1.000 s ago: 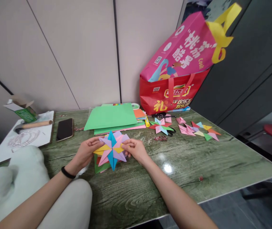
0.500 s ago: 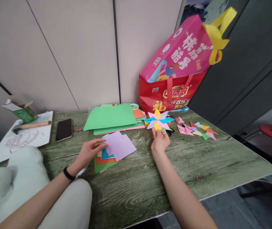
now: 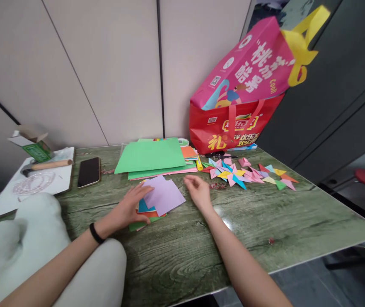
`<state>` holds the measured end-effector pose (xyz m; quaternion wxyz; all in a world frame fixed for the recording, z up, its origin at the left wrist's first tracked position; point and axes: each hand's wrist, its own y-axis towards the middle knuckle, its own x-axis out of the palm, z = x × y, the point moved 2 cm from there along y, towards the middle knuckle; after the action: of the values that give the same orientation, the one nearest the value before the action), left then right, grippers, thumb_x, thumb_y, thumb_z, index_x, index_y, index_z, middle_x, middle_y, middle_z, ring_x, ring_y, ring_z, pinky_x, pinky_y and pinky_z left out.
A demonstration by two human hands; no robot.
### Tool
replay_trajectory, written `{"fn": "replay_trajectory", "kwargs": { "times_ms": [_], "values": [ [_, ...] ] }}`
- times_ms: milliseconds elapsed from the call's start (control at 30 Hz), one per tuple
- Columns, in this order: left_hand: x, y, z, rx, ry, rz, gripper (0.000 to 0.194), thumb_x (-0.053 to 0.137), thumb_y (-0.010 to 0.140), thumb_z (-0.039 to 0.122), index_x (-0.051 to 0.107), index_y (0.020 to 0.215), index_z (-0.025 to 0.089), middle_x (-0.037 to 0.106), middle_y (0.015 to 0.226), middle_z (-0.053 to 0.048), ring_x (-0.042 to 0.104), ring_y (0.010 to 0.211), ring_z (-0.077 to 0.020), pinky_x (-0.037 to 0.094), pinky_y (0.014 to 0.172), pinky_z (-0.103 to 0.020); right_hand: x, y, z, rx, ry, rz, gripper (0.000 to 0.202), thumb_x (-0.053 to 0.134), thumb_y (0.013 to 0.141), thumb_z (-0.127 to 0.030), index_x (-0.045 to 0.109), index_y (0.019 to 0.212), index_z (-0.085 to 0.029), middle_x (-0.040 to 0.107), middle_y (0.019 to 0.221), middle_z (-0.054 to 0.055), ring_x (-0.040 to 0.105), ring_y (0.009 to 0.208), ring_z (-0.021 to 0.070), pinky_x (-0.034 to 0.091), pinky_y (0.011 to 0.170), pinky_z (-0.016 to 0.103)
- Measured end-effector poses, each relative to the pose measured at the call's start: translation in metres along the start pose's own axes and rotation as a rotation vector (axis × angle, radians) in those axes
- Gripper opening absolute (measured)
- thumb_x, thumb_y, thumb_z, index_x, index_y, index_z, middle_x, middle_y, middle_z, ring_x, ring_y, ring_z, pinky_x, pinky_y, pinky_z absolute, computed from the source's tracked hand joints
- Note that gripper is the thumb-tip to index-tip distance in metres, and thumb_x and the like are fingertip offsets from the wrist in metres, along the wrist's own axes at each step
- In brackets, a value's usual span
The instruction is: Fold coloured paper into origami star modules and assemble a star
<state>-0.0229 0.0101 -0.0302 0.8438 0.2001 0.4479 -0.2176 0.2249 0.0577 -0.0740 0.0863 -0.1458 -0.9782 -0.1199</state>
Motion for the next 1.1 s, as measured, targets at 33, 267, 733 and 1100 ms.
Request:
{"fn": "replay_trajectory", "kwargs": {
  "times_ms": [33, 267, 733, 1100],
  "values": [
    [0.0, 0.0, -0.002, -0.02, 0.012, 0.002, 0.089, 0.078, 0.052, 0.04, 0.039, 0.13, 0.023, 0.04, 0.137, -0.014, 0.02, 0.132, -0.0334, 0.013, 0.105, -0.055, 0.005, -0.006, -0.002, 0.0, -0.048, -0.072, 0.034, 0.079, 0.05, -0.029, 0.065, 0.077, -0.015, 0.069, 0.076, 0.006, 0.064, 0.074, 0.0213, 0.049, 0.081, 0.045],
    [0.001, -0.001, -0.006, -0.033, -0.063, 0.032, 0.084, 0.078, 0.055, 0.032, 0.04, 0.129, 0.022, 0.041, 0.134, -0.015, 0.033, 0.126, -0.0317, 0.027, 0.102, -0.048, 0.018, -0.031, -0.016, -0.314, -0.74, -0.68, 0.096, 0.08, 0.046, -0.043, 0.039, 0.131, -0.024, 0.038, 0.136, 0.015, 0.034, 0.126, 0.0314, 0.03, 0.101, 0.049],
    [0.0, -0.002, -0.006, -0.014, -0.085, 0.053, 0.082, 0.077, 0.057, 0.033, 0.039, 0.13, 0.022, 0.039, 0.134, -0.015, 0.034, 0.125, -0.0309, 0.028, 0.103, -0.047, 0.028, -0.04, -0.012, -0.416, -0.608, -0.57, 0.049, 0.07, 0.068, -0.033, 0.056, 0.113, -0.022, 0.051, 0.121, 0.013, 0.05, 0.112, 0.026, 0.043, 0.09, 0.043],
    [0.002, -0.005, -0.002, 0.027, 0.001, -0.022, 0.075, 0.069, 0.066, 0.039, 0.038, 0.131, 0.019, 0.035, 0.136, -0.018, 0.033, 0.126, -0.0307, 0.028, 0.103, -0.045, 0.034, -0.048, -0.013, -0.384, -0.488, -0.649, 0.054, 0.066, 0.07, -0.024, 0.048, 0.121, -0.024, 0.045, 0.128, 0.012, 0.044, 0.119, 0.0234, 0.039, 0.096, 0.04]
  ]
}}
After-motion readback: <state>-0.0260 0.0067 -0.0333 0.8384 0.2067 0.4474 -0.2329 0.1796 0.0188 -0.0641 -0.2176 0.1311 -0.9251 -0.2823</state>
